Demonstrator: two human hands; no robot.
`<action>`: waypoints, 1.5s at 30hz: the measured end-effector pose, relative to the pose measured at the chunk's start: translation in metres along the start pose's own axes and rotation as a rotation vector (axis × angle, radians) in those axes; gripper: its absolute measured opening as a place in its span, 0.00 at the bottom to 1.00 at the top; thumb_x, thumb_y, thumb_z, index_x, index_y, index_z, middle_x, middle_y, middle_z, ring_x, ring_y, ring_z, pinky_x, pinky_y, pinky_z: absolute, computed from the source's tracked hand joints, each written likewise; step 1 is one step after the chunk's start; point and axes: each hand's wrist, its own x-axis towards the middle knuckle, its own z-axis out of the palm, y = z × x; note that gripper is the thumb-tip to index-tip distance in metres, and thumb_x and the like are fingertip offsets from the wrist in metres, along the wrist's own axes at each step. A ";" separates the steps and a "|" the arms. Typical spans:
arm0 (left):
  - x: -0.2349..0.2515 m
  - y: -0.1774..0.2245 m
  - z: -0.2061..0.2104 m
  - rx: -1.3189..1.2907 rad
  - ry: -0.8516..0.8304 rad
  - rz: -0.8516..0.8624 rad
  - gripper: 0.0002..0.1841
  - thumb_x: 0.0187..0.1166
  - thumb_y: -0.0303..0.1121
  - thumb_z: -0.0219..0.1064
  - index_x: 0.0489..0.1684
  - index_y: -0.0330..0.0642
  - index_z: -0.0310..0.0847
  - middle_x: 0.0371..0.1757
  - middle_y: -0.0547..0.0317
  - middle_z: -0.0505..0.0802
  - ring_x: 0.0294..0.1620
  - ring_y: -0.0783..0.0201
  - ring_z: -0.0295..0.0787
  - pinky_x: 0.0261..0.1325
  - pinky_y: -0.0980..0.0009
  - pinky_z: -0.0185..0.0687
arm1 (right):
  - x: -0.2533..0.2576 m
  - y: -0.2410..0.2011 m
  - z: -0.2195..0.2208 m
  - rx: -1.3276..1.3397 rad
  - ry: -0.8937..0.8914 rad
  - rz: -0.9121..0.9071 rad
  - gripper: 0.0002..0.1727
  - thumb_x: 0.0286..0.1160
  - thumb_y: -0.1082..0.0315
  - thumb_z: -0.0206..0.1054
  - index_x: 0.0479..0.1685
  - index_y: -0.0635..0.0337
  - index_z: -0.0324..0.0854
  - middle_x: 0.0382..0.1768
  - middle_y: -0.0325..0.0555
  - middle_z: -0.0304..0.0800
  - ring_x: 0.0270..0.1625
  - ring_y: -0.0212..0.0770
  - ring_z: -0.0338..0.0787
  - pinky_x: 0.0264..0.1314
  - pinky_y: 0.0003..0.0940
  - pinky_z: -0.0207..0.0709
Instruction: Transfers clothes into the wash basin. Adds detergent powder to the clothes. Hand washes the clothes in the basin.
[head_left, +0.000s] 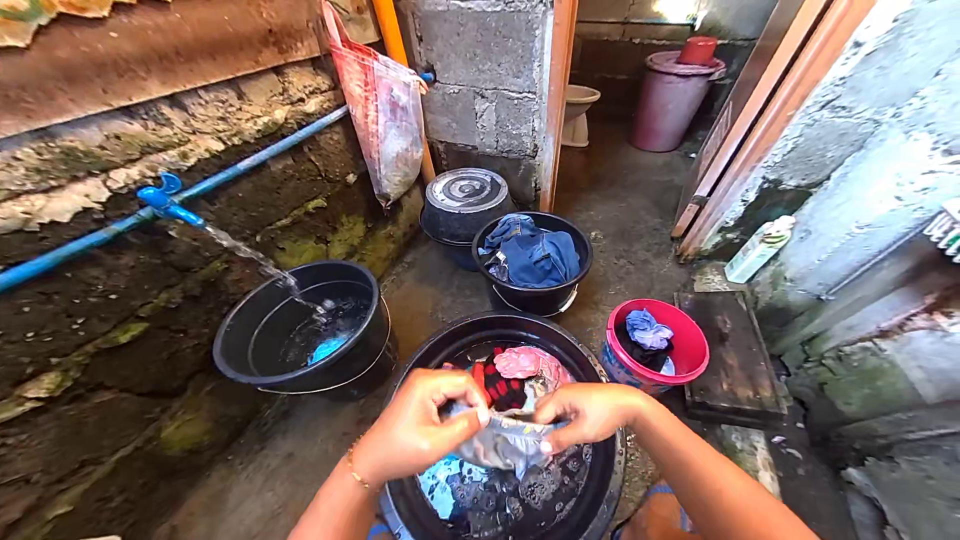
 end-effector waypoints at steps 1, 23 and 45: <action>-0.011 -0.017 0.006 0.116 -0.135 -0.150 0.11 0.79 0.39 0.67 0.33 0.41 0.89 0.32 0.65 0.92 0.34 0.76 0.87 0.41 0.74 0.84 | -0.004 0.014 0.002 -0.110 -0.045 0.176 0.14 0.81 0.65 0.68 0.45 0.71 0.90 0.44 0.59 0.91 0.51 0.50 0.89 0.59 0.54 0.79; -0.089 -0.211 0.219 0.306 -1.014 -1.075 0.24 0.84 0.43 0.64 0.63 0.28 0.83 0.70 0.29 0.85 0.76 0.33 0.78 0.76 0.33 0.68 | 0.068 0.187 0.169 -0.275 -0.487 1.011 0.23 0.82 0.63 0.64 0.67 0.74 0.81 0.75 0.74 0.77 0.81 0.72 0.73 0.78 0.77 0.63; -0.005 0.044 0.035 0.273 0.383 0.011 0.36 0.48 0.62 0.86 0.39 0.47 0.70 0.62 0.60 0.81 0.66 0.76 0.76 0.63 0.82 0.76 | 0.050 -0.086 0.016 -0.057 0.459 -0.717 0.23 0.78 0.67 0.65 0.10 0.66 0.71 0.20 0.46 0.78 0.34 0.32 0.79 0.39 0.27 0.69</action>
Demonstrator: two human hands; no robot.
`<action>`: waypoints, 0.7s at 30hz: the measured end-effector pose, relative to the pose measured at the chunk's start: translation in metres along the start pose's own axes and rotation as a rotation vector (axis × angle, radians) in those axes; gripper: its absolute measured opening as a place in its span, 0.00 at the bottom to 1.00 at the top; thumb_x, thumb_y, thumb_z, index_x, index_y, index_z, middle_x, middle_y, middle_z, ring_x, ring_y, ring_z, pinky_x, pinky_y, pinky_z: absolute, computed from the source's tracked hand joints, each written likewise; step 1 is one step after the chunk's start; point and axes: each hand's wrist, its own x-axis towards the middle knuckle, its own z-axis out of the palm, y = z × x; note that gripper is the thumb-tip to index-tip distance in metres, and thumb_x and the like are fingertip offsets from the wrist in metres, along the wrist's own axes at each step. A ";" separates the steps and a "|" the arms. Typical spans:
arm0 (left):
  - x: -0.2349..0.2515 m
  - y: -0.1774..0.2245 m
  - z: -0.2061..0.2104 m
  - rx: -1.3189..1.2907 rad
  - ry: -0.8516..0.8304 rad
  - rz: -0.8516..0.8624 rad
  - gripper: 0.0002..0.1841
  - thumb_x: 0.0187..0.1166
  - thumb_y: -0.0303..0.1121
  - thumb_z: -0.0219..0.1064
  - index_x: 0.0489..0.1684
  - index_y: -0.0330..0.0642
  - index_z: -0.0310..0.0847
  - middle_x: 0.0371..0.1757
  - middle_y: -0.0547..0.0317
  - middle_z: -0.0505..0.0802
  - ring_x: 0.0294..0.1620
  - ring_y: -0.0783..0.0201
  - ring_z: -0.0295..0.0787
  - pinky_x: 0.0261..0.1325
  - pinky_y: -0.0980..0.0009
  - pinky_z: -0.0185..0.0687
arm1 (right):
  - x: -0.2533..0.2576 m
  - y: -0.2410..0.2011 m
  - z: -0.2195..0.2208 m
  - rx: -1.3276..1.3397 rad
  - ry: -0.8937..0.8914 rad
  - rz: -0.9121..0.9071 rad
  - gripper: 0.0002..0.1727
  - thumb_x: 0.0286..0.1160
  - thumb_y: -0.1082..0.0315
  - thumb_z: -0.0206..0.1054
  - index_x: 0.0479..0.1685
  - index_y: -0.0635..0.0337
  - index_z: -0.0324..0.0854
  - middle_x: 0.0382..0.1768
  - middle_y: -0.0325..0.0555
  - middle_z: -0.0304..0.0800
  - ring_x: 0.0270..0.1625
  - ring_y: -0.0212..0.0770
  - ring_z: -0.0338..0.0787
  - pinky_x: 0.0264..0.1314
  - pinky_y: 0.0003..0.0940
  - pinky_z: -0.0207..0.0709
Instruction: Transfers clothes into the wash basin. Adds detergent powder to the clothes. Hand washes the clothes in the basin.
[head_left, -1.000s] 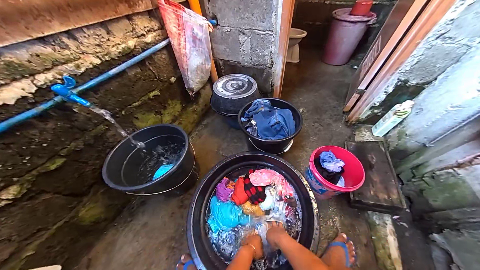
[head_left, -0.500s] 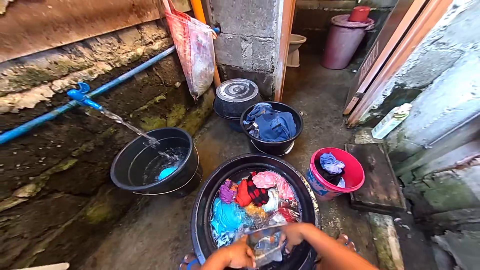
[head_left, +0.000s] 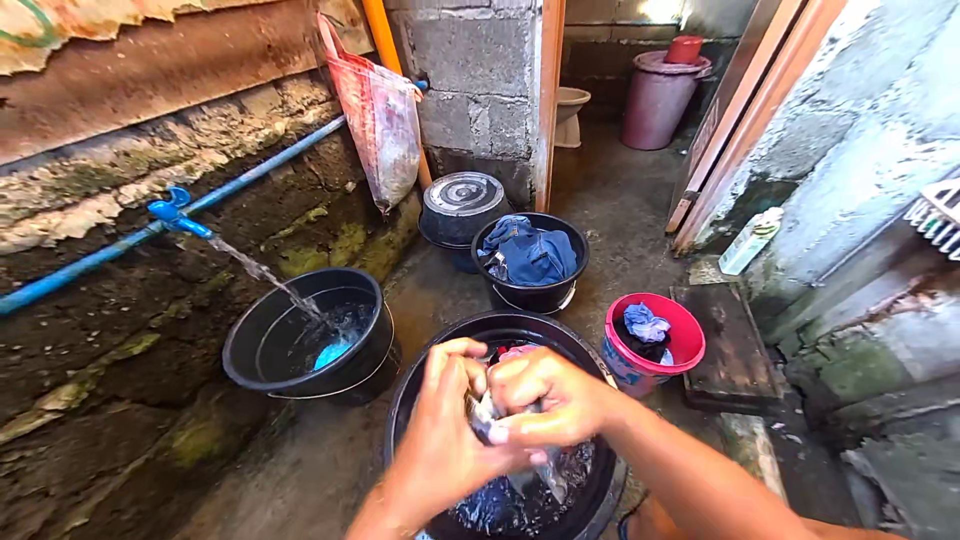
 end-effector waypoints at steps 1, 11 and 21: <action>-0.005 -0.014 0.020 -0.072 0.033 -0.070 0.38 0.45 0.50 0.89 0.48 0.41 0.68 0.61 0.57 0.84 0.64 0.74 0.80 0.64 0.78 0.79 | -0.004 0.010 0.006 -0.104 0.012 0.062 0.25 0.78 0.67 0.66 0.08 0.65 0.69 0.17 0.44 0.73 0.29 0.32 0.75 0.33 0.26 0.64; -0.103 -0.157 0.125 0.035 -0.329 -0.835 0.21 0.87 0.39 0.62 0.66 0.27 0.79 0.60 0.33 0.90 0.65 0.42 0.87 0.75 0.45 0.77 | -0.120 0.071 0.038 -0.114 0.193 0.954 0.78 0.37 0.49 0.93 0.98 0.52 0.42 0.93 0.57 0.50 0.93 0.52 0.57 0.93 0.48 0.56; 0.037 0.040 0.011 -0.690 0.564 -0.124 0.07 0.89 0.27 0.50 0.53 0.46 0.73 0.38 0.69 0.90 0.38 0.73 0.90 0.44 0.73 0.91 | -0.144 0.133 0.113 -0.230 0.354 1.195 0.58 0.48 0.46 0.87 0.87 0.57 0.67 0.93 0.60 0.51 0.95 0.69 0.41 0.88 0.81 0.33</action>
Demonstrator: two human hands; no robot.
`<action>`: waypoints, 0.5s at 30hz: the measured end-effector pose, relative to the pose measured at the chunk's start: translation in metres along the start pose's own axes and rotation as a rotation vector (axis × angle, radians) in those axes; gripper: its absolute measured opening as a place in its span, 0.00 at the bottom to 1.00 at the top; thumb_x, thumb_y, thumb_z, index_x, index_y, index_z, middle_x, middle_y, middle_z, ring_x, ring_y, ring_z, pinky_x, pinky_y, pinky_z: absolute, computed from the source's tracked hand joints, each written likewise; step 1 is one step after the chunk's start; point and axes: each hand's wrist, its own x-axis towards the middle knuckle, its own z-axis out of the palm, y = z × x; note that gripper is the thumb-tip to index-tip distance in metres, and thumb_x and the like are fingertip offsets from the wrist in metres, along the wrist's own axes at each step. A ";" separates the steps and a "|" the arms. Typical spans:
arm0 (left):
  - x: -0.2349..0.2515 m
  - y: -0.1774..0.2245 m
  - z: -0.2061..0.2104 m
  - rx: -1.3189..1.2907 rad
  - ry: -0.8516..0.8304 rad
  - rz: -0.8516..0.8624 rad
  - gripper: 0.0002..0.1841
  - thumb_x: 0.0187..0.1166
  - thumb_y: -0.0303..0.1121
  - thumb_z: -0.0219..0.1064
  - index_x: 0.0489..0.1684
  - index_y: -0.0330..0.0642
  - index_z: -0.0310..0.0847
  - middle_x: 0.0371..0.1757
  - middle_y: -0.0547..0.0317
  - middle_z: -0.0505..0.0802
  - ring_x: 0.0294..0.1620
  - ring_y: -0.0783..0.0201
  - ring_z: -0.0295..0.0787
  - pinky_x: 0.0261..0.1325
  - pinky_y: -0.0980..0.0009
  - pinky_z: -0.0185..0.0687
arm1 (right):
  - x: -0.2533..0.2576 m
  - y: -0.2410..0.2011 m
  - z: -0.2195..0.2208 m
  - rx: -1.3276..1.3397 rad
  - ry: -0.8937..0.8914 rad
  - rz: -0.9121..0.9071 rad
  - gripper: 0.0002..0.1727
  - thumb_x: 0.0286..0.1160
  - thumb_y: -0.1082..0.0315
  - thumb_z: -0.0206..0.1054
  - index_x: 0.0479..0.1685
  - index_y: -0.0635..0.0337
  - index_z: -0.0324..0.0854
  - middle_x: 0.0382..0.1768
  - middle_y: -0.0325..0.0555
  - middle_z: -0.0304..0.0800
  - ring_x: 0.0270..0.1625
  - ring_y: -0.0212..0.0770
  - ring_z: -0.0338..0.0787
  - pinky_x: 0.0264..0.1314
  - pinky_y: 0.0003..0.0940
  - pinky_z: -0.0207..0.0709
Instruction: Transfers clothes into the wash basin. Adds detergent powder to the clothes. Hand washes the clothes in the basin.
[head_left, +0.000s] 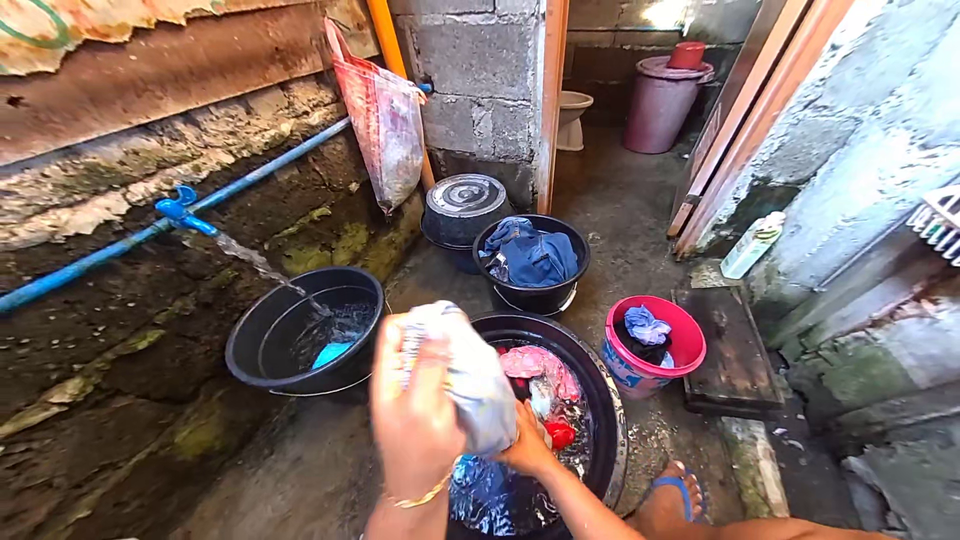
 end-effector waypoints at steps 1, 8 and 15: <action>0.004 0.008 -0.008 0.010 0.048 0.047 0.09 0.89 0.27 0.48 0.53 0.48 0.72 0.38 0.70 0.90 0.38 0.74 0.91 0.44 0.74 0.91 | 0.005 0.002 0.001 -0.003 -0.012 0.021 0.42 0.60 0.55 0.83 0.80 0.58 0.77 0.90 0.57 0.61 0.94 0.63 0.49 0.92 0.71 0.37; -0.037 -0.050 -0.122 0.781 -0.120 -0.509 0.33 0.66 0.36 0.77 0.68 0.28 0.70 0.53 0.45 0.90 0.53 0.57 0.89 0.59 0.56 0.87 | -0.001 -0.047 -0.041 0.537 -0.055 0.054 0.24 0.69 0.79 0.65 0.68 0.69 0.74 0.57 0.55 0.88 0.59 0.40 0.88 0.66 0.41 0.83; -0.117 -0.190 -0.143 0.614 -0.458 -0.691 0.62 0.46 0.33 0.91 0.89 0.28 0.54 0.89 0.31 0.62 0.88 0.45 0.63 0.90 0.52 0.61 | -0.025 -0.104 -0.047 0.839 -0.259 -0.180 0.22 0.64 0.79 0.65 0.62 0.65 0.72 0.47 0.41 0.87 0.48 0.31 0.88 0.57 0.33 0.85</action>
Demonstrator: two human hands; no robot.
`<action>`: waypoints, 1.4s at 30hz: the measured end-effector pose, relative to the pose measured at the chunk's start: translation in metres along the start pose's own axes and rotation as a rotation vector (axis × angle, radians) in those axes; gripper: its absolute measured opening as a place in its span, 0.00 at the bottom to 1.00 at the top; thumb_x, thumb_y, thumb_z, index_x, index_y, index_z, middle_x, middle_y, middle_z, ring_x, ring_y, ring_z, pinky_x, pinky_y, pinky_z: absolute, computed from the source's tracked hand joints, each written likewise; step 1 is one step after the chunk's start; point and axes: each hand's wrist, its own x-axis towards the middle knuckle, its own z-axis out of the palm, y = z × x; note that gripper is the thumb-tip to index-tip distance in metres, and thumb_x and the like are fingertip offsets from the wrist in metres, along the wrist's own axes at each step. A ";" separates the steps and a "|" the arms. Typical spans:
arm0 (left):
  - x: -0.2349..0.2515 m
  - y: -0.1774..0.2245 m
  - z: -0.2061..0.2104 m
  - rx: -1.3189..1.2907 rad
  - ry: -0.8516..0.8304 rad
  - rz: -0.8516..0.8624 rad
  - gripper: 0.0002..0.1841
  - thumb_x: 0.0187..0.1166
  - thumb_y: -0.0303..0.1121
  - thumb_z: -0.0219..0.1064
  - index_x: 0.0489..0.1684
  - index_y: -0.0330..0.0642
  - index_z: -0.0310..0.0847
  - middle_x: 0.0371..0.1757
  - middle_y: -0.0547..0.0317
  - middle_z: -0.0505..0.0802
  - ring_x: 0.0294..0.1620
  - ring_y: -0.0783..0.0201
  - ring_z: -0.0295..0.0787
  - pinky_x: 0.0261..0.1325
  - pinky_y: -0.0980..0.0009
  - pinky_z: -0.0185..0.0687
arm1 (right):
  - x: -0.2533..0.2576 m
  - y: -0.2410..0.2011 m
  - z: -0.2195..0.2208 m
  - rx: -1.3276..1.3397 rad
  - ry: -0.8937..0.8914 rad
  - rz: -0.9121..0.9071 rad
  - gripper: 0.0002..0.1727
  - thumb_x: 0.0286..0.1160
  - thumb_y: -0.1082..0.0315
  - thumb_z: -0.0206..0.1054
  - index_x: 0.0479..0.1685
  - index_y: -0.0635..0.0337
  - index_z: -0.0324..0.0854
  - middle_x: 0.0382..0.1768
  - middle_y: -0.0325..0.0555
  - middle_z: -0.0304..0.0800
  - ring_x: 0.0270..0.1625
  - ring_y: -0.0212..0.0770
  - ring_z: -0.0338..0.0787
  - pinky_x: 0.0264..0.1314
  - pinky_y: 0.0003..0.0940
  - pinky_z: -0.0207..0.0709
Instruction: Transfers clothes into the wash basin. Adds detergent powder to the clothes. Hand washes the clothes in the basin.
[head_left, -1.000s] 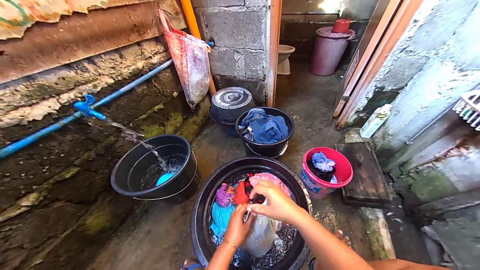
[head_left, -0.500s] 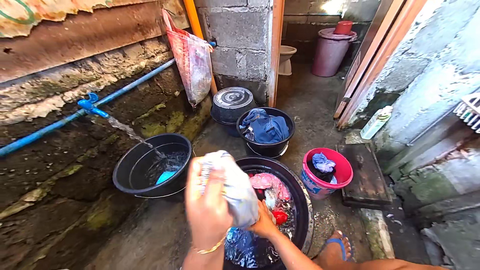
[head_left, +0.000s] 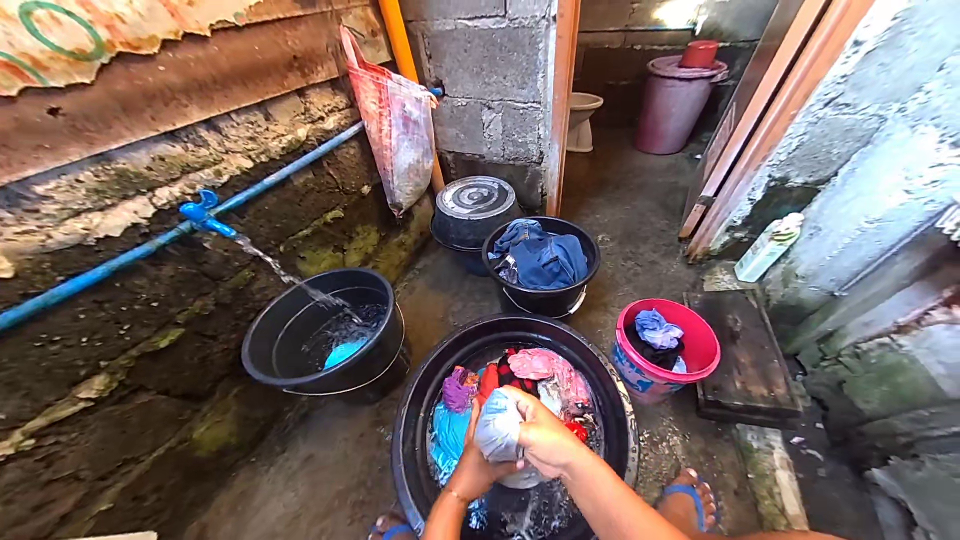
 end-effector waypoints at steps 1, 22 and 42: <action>0.005 0.001 0.006 -0.046 0.041 0.059 0.51 0.52 0.30 0.87 0.83 0.26 0.64 0.82 0.35 0.75 0.83 0.52 0.72 0.87 0.58 0.66 | -0.005 0.000 -0.003 0.067 -0.007 -0.053 0.23 0.64 0.78 0.66 0.62 0.63 0.72 0.47 0.38 0.88 0.49 0.30 0.89 0.58 0.33 0.85; -0.001 0.013 0.021 -0.346 0.465 0.383 0.27 0.86 0.43 0.41 0.46 0.28 0.81 0.57 0.53 0.90 0.66 0.67 0.84 0.74 0.69 0.77 | 0.015 0.075 -0.017 0.396 0.687 0.138 0.14 0.87 0.64 0.61 0.56 0.67 0.78 0.44 0.55 0.89 0.47 0.46 0.90 0.53 0.46 0.86; 0.065 0.043 0.032 -0.381 -0.420 -0.359 0.31 0.85 0.35 0.58 0.89 0.43 0.53 0.70 0.44 0.84 0.63 0.51 0.88 0.63 0.52 0.85 | -0.021 -0.033 -0.123 -0.529 0.703 -0.265 0.12 0.65 0.69 0.77 0.39 0.69 0.82 0.37 0.47 0.87 0.42 0.35 0.87 0.50 0.34 0.83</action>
